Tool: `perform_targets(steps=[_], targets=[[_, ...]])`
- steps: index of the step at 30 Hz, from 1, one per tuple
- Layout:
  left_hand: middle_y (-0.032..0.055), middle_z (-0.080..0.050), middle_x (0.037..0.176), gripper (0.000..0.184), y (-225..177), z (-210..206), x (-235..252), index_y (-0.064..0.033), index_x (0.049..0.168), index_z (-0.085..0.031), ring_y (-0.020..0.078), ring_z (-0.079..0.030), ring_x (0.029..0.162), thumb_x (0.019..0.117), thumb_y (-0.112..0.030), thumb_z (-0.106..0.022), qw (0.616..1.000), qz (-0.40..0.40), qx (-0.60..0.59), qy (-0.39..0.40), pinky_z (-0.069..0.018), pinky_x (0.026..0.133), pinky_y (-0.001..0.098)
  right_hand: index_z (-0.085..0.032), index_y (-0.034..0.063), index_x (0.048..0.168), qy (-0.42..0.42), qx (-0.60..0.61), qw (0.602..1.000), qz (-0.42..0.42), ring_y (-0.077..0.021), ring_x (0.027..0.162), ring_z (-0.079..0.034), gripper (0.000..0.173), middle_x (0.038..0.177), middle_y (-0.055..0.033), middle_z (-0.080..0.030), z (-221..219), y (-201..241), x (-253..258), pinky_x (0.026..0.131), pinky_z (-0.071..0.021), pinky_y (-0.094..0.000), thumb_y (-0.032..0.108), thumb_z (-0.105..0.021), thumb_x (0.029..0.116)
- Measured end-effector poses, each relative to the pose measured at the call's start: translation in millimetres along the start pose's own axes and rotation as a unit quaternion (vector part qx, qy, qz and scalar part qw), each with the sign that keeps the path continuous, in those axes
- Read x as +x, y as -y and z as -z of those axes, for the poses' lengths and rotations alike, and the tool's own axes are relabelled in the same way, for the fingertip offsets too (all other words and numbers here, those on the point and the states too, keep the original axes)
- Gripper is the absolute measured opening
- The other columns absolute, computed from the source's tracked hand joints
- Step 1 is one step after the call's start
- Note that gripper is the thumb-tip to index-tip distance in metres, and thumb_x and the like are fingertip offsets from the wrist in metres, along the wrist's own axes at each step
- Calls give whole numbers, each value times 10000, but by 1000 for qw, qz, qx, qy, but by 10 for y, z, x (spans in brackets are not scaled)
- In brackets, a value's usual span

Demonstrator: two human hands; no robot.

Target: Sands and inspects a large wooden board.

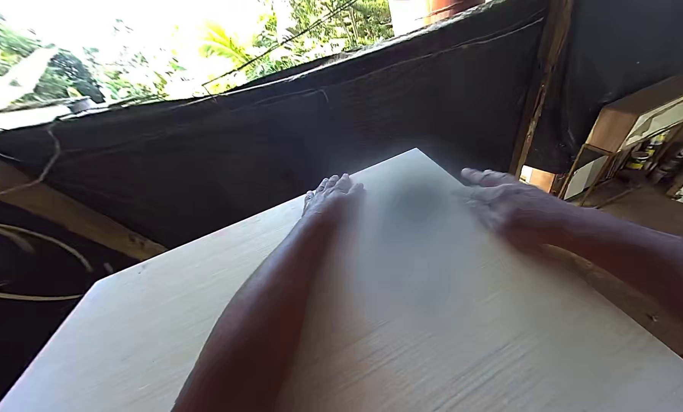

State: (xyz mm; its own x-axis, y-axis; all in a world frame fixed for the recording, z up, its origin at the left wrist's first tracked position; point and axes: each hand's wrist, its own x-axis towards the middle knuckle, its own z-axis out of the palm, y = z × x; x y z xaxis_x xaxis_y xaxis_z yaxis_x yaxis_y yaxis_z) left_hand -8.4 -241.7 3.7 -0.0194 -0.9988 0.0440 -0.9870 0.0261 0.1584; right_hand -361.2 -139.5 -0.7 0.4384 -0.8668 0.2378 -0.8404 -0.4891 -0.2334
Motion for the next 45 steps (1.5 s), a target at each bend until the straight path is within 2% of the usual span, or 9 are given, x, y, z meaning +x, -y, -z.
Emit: perform_targets(steps=[4,10,17,20,23,30,35,41,45], targets=[[92,-417,1608,721,-25,-13,101,-214,1569,-422,327,-331,1514,1026,-666,-280,1000,17,2,-8,-250,1159,685,-474,298,1546,96,-13,992,-79,-399,1535,-257,539,1680,-97,-289,-161,178,734,1148,-307,-685,468,-225,1099],[124,-415,1602,770,-18,-9,51,-179,1570,-420,355,-321,1513,1015,-690,-262,1000,16,-8,-8,-233,1155,705,-471,137,1546,87,-27,990,-104,-370,1501,-350,552,1630,-188,-353,-335,24,1953,1184,-313,-612,376,-216,1119],[154,-432,1580,808,-72,-14,63,-166,1579,-406,372,-359,1486,1003,-702,-225,1000,14,4,-4,-245,1152,701,-473,179,1552,105,-62,991,-63,-315,1499,-369,520,1640,-124,-369,-206,157,1433,1207,-304,-548,359,-253,1116],[160,-453,1563,822,-79,-19,64,-156,1566,-425,363,-373,1480,992,-709,-226,1000,13,9,-10,-260,1145,686,-448,157,1564,112,-75,987,-86,-373,1511,-330,551,1655,-180,-313,-259,75,1793,1207,-285,-599,375,-217,1114],[147,-443,1573,821,-61,-17,37,-169,1575,-412,353,-364,1487,993,-717,-222,1000,14,0,-7,-256,1153,680,-504,63,1503,100,-66,987,-106,-360,1485,-377,535,1597,-190,-405,-342,31,2165,1172,-323,-616,322,-234,1121],[164,-423,1582,812,-84,19,8,-164,1578,-403,373,-346,1492,997,-707,-241,1000,14,-6,0,-236,1161,691,-490,151,1538,106,-59,988,-93,-322,1498,-377,542,1645,-139,-354,-227,58,1657,1194,-338,-569,374,-236,1114],[166,-421,1583,826,-61,17,15,-173,1567,-420,380,-355,1485,987,-732,-240,1000,16,0,-1,-262,1141,691,-536,53,1466,100,-67,986,-116,-340,1461,-414,525,1578,-190,-420,-293,17,2072,1165,-363,-558,309,-229,1126],[174,-427,1571,825,-77,18,36,-179,1566,-423,397,-352,1477,979,-733,-249,1000,21,-2,-6,-251,1139,695,-461,189,1562,109,-59,987,-105,-343,1516,-335,530,1685,-146,-259,-199,3,1616,1200,-319,-565,386,-252,1116],[172,-416,1581,832,-82,31,30,-188,1567,-419,393,-345,1484,974,-745,-249,1000,24,4,-3,-256,1135,700,-500,145,1531,100,-49,987,-112,-340,1503,-358,535,1671,-159,-284,-266,-39,1932,1196,-330,-565,370,-243,1119]])
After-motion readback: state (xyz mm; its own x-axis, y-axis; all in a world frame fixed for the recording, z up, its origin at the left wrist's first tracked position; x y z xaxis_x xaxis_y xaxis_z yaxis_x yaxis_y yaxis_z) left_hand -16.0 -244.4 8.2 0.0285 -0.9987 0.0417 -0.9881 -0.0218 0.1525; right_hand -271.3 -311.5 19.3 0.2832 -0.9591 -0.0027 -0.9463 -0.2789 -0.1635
